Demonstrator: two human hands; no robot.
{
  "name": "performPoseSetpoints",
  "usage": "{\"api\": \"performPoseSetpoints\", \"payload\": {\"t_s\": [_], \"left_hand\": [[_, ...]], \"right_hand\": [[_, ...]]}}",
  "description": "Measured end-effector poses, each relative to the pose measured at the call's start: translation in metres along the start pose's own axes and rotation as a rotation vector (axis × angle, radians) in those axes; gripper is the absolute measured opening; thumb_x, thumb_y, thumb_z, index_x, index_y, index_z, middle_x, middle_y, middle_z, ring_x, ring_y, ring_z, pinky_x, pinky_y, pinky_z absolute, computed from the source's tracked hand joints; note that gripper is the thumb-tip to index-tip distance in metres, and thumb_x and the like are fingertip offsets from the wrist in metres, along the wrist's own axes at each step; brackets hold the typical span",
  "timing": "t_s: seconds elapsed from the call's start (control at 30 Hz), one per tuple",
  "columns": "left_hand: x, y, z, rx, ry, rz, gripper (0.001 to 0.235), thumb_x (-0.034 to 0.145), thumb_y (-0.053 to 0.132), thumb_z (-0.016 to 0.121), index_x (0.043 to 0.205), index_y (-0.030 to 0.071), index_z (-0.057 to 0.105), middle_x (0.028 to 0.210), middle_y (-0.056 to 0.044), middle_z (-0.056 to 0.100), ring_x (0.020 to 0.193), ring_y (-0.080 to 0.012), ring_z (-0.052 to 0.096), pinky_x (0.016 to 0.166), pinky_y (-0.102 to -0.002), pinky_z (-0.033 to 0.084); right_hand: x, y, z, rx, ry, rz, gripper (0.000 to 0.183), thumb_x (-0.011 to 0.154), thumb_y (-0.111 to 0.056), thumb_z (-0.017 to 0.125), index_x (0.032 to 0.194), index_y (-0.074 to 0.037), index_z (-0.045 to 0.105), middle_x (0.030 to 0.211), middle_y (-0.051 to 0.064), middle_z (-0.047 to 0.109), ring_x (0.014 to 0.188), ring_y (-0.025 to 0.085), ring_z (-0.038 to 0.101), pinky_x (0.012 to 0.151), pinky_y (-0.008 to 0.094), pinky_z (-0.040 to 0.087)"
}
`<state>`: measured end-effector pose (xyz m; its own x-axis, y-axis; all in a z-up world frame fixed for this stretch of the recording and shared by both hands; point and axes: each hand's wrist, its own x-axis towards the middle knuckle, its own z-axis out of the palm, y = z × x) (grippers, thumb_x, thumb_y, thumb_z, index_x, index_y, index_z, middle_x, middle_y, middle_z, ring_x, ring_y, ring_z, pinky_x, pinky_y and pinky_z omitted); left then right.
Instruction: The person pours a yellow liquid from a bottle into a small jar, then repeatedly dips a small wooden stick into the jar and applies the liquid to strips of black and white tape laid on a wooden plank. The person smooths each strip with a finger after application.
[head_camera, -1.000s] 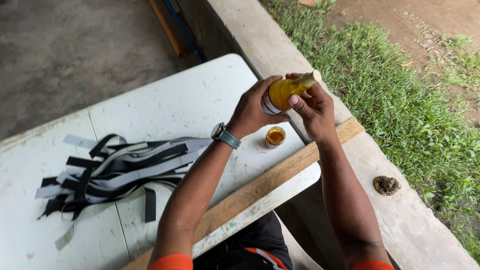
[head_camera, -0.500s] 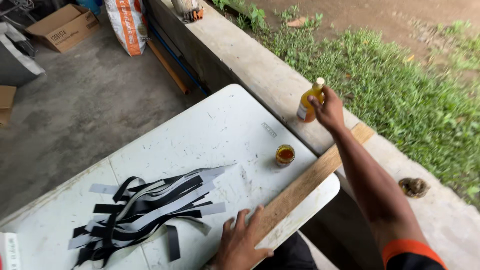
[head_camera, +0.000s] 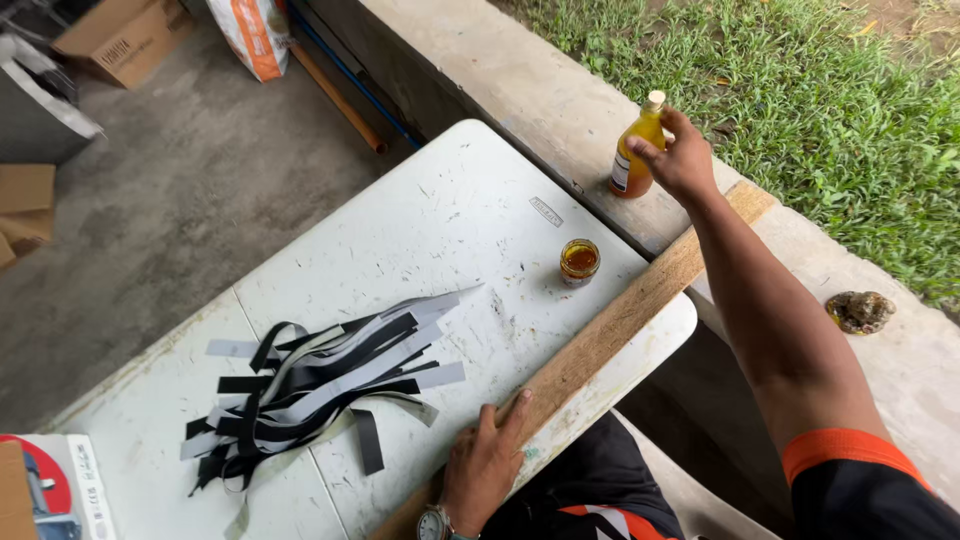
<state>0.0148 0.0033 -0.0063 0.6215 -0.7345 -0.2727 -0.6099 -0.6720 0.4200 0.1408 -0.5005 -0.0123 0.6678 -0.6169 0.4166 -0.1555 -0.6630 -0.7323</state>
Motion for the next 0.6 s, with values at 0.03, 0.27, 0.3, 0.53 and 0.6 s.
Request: {"api": "performPoseSetpoints", "payload": {"t_s": [0.03,0.27,0.3,0.53,0.6], "left_hand": [[-0.005,0.000,-0.002,-0.023,-0.052,-0.024,0.097,0.082,0.029,0.084,0.161,0.032,0.028,0.133,-0.018,0.047,0.104,-0.0439,0.063,0.089,-0.050,0.053],[-0.017,-0.160,-0.096,0.500,-0.012,-0.117,0.152,0.044,0.064,0.095,0.164,0.034,0.007,0.165,-0.024,0.014,0.140,-0.0500,0.034,0.113,-0.064,0.032],[-0.014,-0.189,-0.107,0.602,-0.045,-0.051,0.155,0.041,0.067,0.096,0.162,0.033,0.005,0.164,-0.028,0.010,0.144,-0.0434,0.035,0.120,-0.067,0.023],[0.029,-0.279,-0.084,0.209,0.225,-0.366,0.138,0.050,0.057,0.098,0.160,0.037,0.017,0.163,-0.021,0.017,0.145,-0.0440,0.032,0.115,-0.065,0.023],[0.053,-0.268,-0.058,0.132,0.329,-0.332,0.115,0.059,0.054,0.091,0.157,0.039,0.034,0.162,-0.018,0.030,0.143,-0.0422,0.040,0.116,-0.061,0.030]], "right_hand": [[-0.005,0.001,-0.007,-0.008,0.028,-0.089,0.079,0.090,-0.032,0.089,0.147,0.005,0.049,0.139,0.030,0.054,0.121,0.045,0.061,0.094,0.051,0.053],[-0.096,-0.041,-0.068,0.452,0.061,-0.185,0.016,0.111,-0.004,0.070,0.123,0.006,0.064,0.111,0.011,0.072,0.099,0.014,0.071,0.092,0.027,0.060],[-0.117,-0.051,-0.076,0.420,-0.009,-0.195,0.014,0.112,-0.005,0.068,0.117,0.007,0.063,0.107,0.011,0.072,0.097,0.013,0.070,0.091,0.025,0.058],[-0.251,-0.119,-0.059,0.301,-0.407,-0.062,0.032,0.099,-0.012,0.072,0.127,0.004,0.068,0.103,0.007,0.073,0.092,0.011,0.066,0.085,0.024,0.053],[-0.255,-0.133,-0.045,0.259,-0.472,-0.053,0.034,0.098,-0.013,0.073,0.127,0.003,0.066,0.105,0.009,0.074,0.096,0.012,0.069,0.087,0.027,0.054]]}}
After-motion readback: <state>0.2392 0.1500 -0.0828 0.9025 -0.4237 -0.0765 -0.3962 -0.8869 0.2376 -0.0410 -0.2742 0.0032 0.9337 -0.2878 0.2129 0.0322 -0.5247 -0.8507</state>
